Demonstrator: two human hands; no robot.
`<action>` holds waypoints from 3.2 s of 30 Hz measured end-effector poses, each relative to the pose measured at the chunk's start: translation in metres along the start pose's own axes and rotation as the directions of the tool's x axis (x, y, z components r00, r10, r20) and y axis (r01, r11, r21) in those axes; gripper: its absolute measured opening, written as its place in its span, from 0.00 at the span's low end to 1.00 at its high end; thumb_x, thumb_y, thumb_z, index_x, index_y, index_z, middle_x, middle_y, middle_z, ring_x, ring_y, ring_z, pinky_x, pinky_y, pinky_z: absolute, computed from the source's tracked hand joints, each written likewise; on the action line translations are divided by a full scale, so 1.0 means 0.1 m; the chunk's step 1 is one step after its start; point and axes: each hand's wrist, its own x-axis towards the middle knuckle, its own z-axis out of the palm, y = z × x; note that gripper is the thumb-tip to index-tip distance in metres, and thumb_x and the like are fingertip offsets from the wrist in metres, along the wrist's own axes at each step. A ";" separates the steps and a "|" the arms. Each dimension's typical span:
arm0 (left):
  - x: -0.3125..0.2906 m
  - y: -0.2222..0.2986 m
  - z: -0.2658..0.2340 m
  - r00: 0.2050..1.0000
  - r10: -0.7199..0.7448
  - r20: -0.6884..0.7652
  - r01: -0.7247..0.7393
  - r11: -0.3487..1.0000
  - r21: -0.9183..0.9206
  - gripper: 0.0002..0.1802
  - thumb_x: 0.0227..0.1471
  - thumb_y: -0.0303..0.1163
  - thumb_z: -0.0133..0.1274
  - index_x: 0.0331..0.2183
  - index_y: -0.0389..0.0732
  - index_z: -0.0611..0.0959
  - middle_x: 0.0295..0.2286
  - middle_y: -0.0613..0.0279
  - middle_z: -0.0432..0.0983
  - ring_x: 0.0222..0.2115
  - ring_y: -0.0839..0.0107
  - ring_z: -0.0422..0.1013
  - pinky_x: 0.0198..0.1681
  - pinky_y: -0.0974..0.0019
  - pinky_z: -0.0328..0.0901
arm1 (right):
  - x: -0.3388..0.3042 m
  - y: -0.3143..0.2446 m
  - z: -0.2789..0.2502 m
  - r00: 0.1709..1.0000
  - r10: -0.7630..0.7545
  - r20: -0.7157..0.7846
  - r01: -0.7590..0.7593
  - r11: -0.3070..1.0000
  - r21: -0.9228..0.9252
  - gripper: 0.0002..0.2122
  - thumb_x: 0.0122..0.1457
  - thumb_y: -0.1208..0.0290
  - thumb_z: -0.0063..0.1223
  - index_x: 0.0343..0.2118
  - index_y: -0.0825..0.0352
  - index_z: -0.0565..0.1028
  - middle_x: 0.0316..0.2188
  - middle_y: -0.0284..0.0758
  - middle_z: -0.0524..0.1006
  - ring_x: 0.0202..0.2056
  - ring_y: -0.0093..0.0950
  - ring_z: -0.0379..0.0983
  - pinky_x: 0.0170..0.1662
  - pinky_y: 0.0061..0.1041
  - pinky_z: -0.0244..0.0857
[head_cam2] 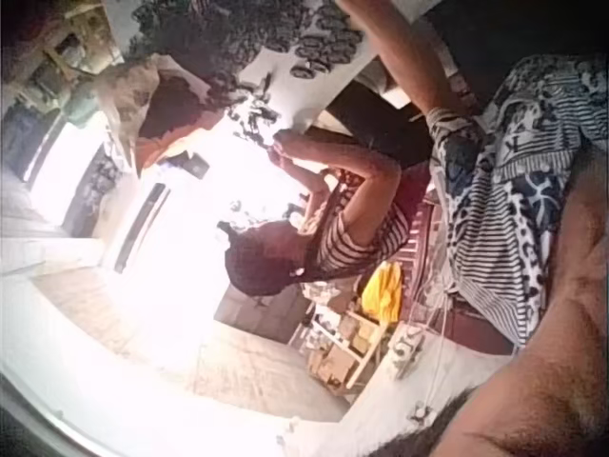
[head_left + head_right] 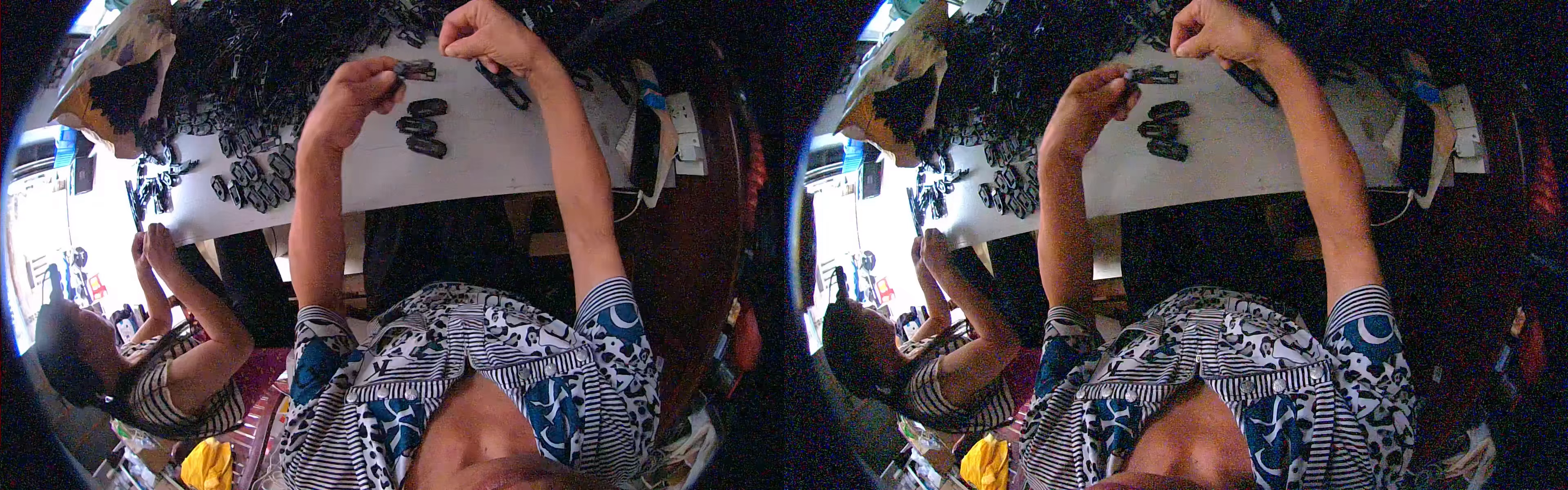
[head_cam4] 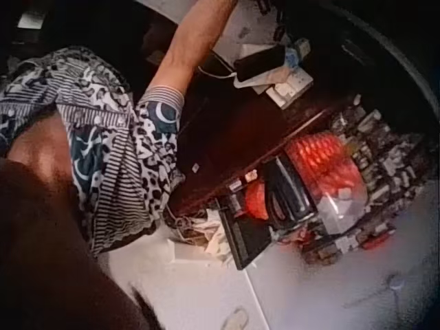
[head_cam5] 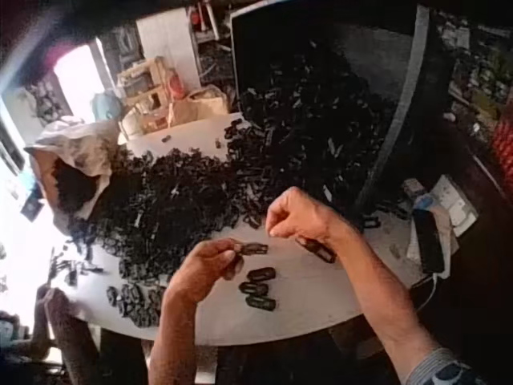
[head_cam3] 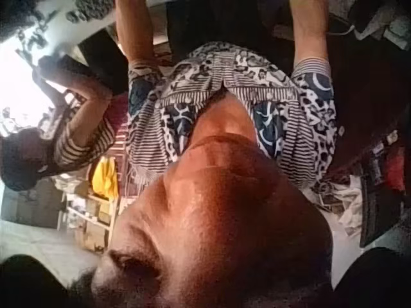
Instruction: The person assembles small plastic components by snapping individual pieces together by hand and arranging the assembled parts in stacks on the table.
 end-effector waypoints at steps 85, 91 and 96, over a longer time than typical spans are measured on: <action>0.27 -0.31 0.31 0.905 0.381 -0.187 -0.151 0.701 0.697 0.21 0.28 0.22 0.67 0.33 0.38 0.83 0.32 0.57 0.74 0.32 0.61 0.73 0.36 0.64 0.68 | -0.51 -0.01 0.61 0.891 -0.377 -0.254 0.183 0.809 -0.559 0.15 0.43 0.76 0.62 0.37 0.68 0.75 0.33 0.36 0.72 0.37 0.36 0.72 0.40 0.31 0.67; 0.27 -0.33 0.29 0.893 0.409 -0.186 -0.165 0.684 0.711 0.21 0.27 0.22 0.67 0.33 0.38 0.84 0.33 0.58 0.74 0.33 0.61 0.74 0.37 0.64 0.69 | -0.39 0.04 0.65 0.882 -0.423 -0.207 0.249 0.792 -0.557 0.14 0.41 0.79 0.62 0.35 0.70 0.76 0.32 0.37 0.72 0.37 0.35 0.72 0.41 0.30 0.67; 0.26 -0.32 0.30 0.887 0.423 -0.184 -0.181 0.686 0.705 0.21 0.27 0.22 0.67 0.32 0.39 0.84 0.32 0.58 0.74 0.33 0.61 0.74 0.37 0.64 0.69 | -0.38 0.05 0.66 0.903 -0.382 -0.197 0.226 0.811 -0.540 0.13 0.40 0.79 0.62 0.33 0.71 0.77 0.30 0.37 0.72 0.37 0.35 0.72 0.41 0.30 0.67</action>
